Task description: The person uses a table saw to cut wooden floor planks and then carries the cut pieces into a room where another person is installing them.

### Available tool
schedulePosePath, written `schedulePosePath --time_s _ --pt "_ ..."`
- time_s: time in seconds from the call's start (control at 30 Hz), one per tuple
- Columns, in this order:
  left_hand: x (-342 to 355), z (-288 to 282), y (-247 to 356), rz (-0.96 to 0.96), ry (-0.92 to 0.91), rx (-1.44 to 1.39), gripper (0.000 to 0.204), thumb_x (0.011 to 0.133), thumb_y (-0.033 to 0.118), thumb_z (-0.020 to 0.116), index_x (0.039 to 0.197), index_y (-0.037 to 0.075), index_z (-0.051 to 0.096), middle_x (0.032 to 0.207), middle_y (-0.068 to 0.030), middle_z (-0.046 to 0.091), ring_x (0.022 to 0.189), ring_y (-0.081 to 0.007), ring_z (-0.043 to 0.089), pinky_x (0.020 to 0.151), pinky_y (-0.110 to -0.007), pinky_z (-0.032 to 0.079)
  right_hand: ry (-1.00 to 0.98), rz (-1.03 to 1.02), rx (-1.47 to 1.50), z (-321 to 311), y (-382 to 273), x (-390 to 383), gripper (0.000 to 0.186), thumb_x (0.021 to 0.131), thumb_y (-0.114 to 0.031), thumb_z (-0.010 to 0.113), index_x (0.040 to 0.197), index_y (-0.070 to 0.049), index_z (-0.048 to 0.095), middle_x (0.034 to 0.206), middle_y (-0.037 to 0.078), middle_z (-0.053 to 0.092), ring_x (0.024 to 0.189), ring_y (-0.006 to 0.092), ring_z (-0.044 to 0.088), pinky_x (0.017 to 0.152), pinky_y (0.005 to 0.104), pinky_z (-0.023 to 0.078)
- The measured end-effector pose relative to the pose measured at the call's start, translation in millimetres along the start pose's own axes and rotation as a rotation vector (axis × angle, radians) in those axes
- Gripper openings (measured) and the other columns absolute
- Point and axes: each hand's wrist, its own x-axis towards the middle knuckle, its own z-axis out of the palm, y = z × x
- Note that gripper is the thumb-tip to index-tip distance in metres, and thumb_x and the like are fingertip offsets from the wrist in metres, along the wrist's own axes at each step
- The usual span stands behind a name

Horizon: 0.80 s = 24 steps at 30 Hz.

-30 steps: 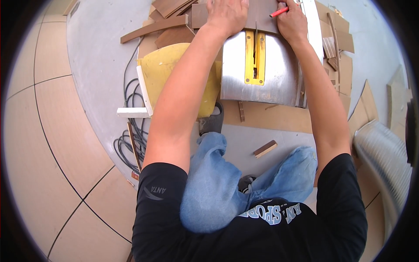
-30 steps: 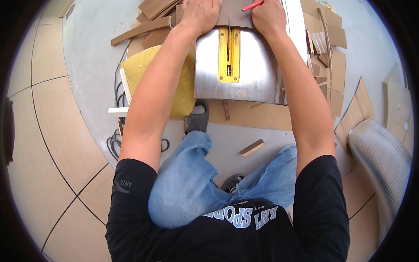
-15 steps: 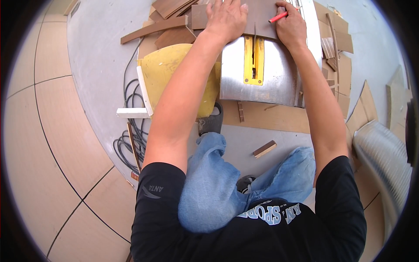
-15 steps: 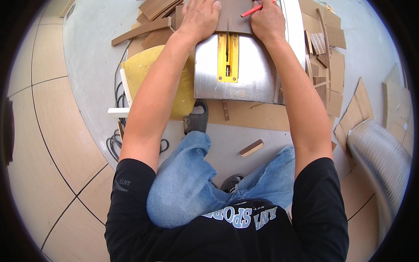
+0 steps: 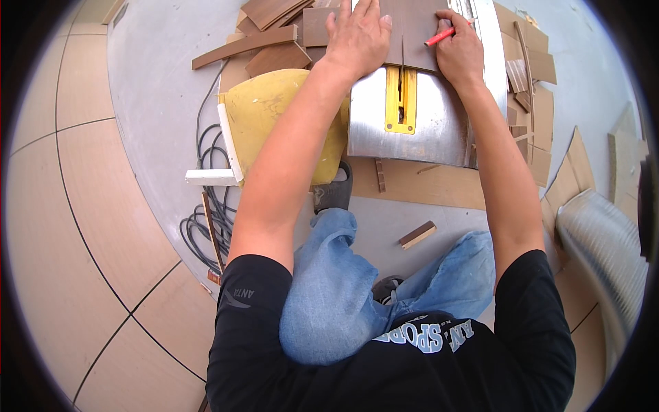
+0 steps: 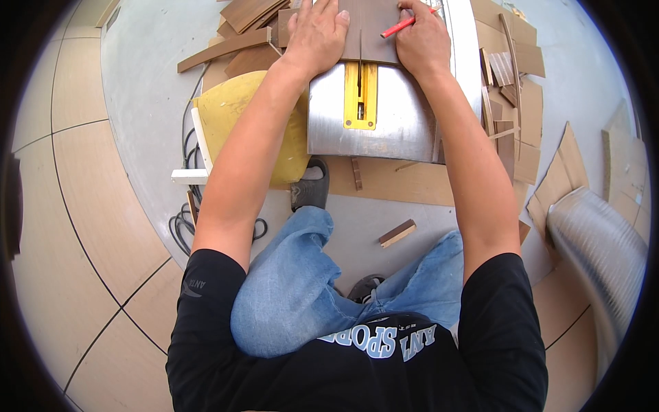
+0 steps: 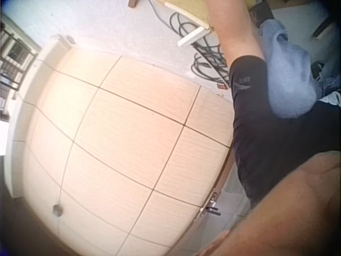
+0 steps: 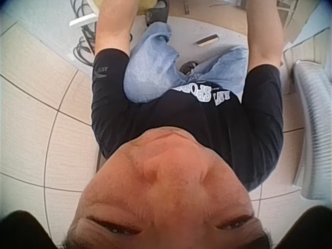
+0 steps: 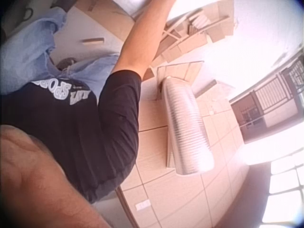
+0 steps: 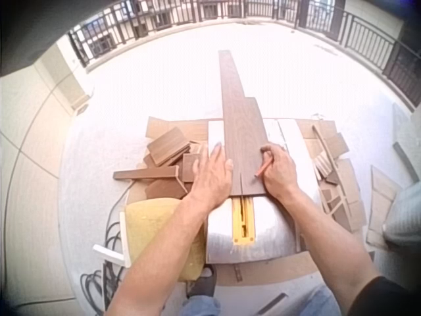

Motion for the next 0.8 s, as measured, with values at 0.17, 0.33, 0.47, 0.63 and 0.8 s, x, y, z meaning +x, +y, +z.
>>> schedulePosePath --time_s 0.17,0.33,0.47,0.63,0.8 --pt "-8.0 1.0 -0.7 0.006 0.007 -0.038 0.061 0.109 0.034 0.034 0.157 -0.004 0.034 0.167 -0.0196 0.030 0.158 -0.0398 0.014 0.125 -0.060 0.018 0.042 -0.040 0.024 0.2 1.4 -7.7 0.026 0.104 -0.026 0.056 0.122 -0.012 0.070 0.099 0.016 0.075 0.096 0.0365 0.070 0.086 0.0425 0.053" --pt "-14.6 -0.6 0.8 0.004 0.020 -0.049 0.061 0.109 0.034 0.034 0.156 -0.004 0.035 0.167 -0.0197 0.030 0.158 -0.0392 0.013 0.125 -0.061 0.019 0.088 -0.106 -0.018 3.0 7.9 -11.1 0.025 0.104 -0.025 0.057 0.121 -0.011 0.070 0.101 0.016 0.075 0.097 0.0369 0.070 0.086 0.0424 0.053" --pt "-18.0 -4.3 5.2 0.018 -0.015 -0.042 0.062 0.109 0.034 0.035 0.156 -0.005 0.034 0.168 -0.0199 0.028 0.159 -0.0393 0.012 0.125 -0.062 0.018 0.063 -0.076 0.010 -1.7 6.5 -17.2 0.021 0.102 -0.018 0.057 0.118 -0.012 0.070 0.104 0.018 0.072 0.102 0.0397 0.066 0.089 0.0459 0.052" --pt "-24.9 8.1 -2.1 0.078 0.180 0.054 0.055 0.111 0.039 0.035 0.154 0.004 0.041 0.151 -0.0187 0.050 0.153 -0.0382 0.030 0.121 -0.062 0.028 0.062 -0.079 0.056 -4.6 -0.9 -24.5 0.020 0.102 -0.016 0.057 0.117 -0.011 0.069 0.104 0.018 0.072 0.102 0.0392 0.066 0.089 0.0459 0.052" --pt "-30.4 9.6 -0.8 0.092 0.107 -0.012 0.059 0.108 0.033 0.039 0.154 -0.004 0.040 0.165 -0.0171 0.036 0.153 -0.0444 0.024 0.123 -0.058 0.023 0.054 -0.071 0.053 -9.2 -5.5 -32.4 0.019 0.101 -0.015 0.058 0.115 -0.010 0.069 0.111 0.015 0.072 0.104 0.0398 0.065 0.091 0.0453 0.052"
